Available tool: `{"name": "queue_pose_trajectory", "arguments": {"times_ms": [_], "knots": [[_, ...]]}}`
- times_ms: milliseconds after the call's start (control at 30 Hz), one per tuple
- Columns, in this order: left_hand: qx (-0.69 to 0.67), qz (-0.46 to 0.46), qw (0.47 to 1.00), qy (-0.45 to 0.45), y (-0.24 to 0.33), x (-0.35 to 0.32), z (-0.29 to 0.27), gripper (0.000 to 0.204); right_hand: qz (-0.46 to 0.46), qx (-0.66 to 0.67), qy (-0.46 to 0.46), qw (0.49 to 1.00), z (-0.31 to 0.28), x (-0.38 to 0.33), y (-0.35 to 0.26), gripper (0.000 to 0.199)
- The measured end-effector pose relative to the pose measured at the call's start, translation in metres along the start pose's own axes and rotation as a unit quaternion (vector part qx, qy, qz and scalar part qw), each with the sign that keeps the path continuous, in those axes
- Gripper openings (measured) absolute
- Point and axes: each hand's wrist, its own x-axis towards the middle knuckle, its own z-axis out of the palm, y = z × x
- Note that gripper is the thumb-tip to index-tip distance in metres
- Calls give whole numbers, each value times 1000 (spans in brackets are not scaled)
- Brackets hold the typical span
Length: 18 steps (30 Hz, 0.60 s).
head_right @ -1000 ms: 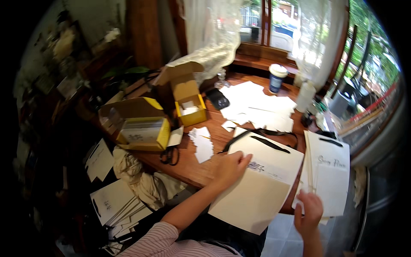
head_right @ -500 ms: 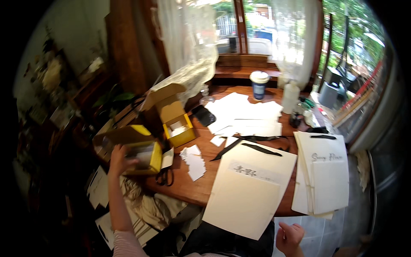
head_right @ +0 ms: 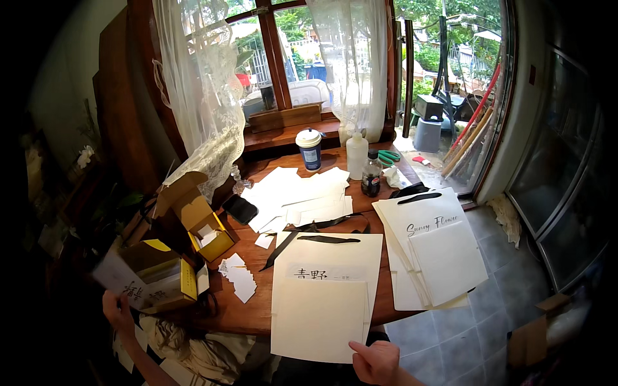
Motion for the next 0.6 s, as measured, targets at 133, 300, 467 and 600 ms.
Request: {"name": "queue_pose_trajectory", "arguments": {"times_ms": [133,300,467,600], "knots": [[-455,-200,865,63,135,-35,24,24,167,139,-84,972,6,28,-18,32],[-600,-114,766,-199,290,-2,41,9,328,497,-189,781,45,48,-21,46],[-812,-266,393,-339,326,-23,77,10,413,539,43,733,40,64,-12,19],[-812,-171,404,-384,339,-54,73,6,394,556,138,719,44,71,-11,17]]}}
